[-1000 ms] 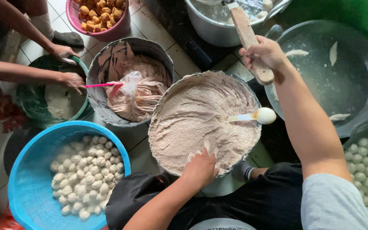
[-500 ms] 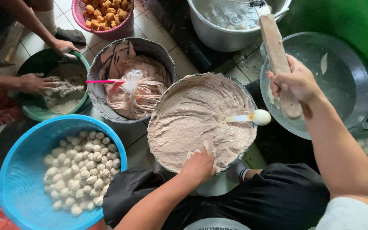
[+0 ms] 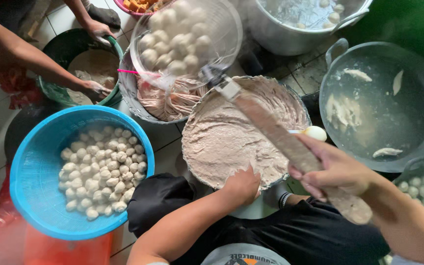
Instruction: The person scoops a thick, light-colored dough from a large metal bowl using a plastic spoon and transfers it into a basin of water. They repeat this process continuously, shaping the dough into elongated pieces that float in the water.
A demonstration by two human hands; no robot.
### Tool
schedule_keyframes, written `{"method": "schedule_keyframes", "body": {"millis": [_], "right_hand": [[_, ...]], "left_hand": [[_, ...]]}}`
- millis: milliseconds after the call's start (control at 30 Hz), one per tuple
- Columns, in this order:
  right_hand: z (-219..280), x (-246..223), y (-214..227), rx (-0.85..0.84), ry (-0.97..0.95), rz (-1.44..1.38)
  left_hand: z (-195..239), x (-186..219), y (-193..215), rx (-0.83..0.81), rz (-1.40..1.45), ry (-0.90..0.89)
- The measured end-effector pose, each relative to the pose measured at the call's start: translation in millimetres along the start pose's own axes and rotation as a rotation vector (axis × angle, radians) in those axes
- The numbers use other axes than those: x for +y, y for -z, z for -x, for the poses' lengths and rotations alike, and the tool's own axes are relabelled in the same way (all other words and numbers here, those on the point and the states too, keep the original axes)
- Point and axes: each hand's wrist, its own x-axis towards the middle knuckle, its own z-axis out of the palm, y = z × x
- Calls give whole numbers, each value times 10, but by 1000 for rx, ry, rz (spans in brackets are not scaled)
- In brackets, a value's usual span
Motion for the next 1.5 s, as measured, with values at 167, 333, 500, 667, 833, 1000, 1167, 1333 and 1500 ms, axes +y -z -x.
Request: {"method": "schedule_keyframes", "body": {"millis": [167,333,500,667,833,1000,1167,1333,1500], "right_hand": [[-529,-87,-599,-292,-125,47],[-1160,-53,-1148,-486,-111,181],[-1539,-24,-1637,-331,-88,921],[-1526,-62,-1749,-297,-93,1282],[-1309,-7,-1655,-222,208,1437],[-979,-32,-1241,-40,326,1411],[-547,-328,-594,353,51,1421],[-489,-711,180,926,18,1272],[-924,-1044,1178,1201,-25,1289]], "left_hand": [[61,-146,-188,87,360,-227],[138,-357,-382,112,351,-344],[173,-489,-447,97,323,-339],[180,-503,-413,92,317,-314],[116,-403,-350,98,290,-287],[91,-265,-233,100,255,-253],[117,-134,-53,-12,-33,-63],[85,-79,80,-30,21,-12],[53,-69,109,-56,14,5]]}}
